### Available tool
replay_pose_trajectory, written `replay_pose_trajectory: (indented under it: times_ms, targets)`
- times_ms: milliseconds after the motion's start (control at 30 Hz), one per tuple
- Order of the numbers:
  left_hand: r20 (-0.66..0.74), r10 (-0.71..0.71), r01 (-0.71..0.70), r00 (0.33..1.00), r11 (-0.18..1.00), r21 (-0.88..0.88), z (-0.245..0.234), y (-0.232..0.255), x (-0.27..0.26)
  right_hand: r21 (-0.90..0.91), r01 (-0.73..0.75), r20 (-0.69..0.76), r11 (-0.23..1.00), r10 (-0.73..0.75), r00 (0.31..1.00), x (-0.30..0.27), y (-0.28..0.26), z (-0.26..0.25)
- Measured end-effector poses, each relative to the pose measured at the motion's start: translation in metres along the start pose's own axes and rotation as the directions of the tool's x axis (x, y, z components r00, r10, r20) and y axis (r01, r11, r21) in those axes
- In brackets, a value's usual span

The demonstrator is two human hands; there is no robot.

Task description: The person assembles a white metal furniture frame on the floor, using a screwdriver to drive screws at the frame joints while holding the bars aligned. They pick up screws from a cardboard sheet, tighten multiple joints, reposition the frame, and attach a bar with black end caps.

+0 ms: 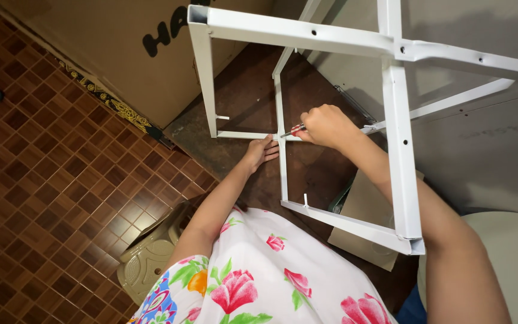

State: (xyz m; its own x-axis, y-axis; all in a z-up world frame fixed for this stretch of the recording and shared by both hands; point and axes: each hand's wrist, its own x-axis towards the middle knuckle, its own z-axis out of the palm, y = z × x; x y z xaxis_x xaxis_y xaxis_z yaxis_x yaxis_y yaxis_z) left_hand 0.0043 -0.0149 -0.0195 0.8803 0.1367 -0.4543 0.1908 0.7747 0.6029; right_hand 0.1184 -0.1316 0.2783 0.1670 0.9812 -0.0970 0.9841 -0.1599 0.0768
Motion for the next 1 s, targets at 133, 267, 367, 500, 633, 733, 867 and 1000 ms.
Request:
replay_pose_trajectory:
  times_ms: [133, 267, 367, 500, 633, 733, 867, 1000]
  targets:
    - [0.011, 0.012, -0.012, 1.0, 1.0, -0.002, -0.001, 0.002, -0.002, -0.109, 0.17, 0.015, 0.979, -0.17, 0.985, -0.008, 0.003, -0.004]
    - [0.013, 0.0, 0.0, 1.0, 1.0, -0.002, 0.002, 0.004, -0.004, 0.212, -0.159, -0.059, 0.964, 0.175, 0.983, -0.015, -0.002, -0.006]
    - [-0.01, 0.003, -0.003, 1.0, 1.0, -0.001, 0.003, 0.004, -0.005, 0.561, -0.453, 0.122, 0.693, 0.472, 0.873, -0.011, 0.002, -0.008]
    - [-0.017, 0.004, -0.004, 1.0, 1.0, 0.001, 0.004, 0.005, -0.007, 0.591, -0.805, 0.7, 0.05, 0.466, 0.542, -0.004, 0.021, -0.013]
    - [-0.011, 0.006, -0.006, 1.0, 1.0, -0.006, 0.005, 0.007, -0.007, 0.45, -0.888, 0.826, 0.093, 0.335, 0.453, -0.003, 0.028, -0.006]
    - [-0.015, 0.007, -0.008, 1.0, 1.0, -0.017, 0.004, 0.006, -0.006, 0.315, -0.86, 0.735, 0.401, 0.471, 0.488, 0.003, 0.025, -0.002]
    - [0.001, -0.001, 0.001, 1.0, 1.0, -0.022, 0.003, 0.005, -0.004, 0.199, -0.481, 0.458, 0.854, 0.353, 0.816, 0.015, 0.019, -0.005]
    - [0.001, 0.014, -0.014, 1.0, 1.0, -0.018, 0.002, 0.003, -0.005, -0.143, 0.005, 0.361, 0.99, 0.048, 0.931, 0.025, 0.007, -0.01]
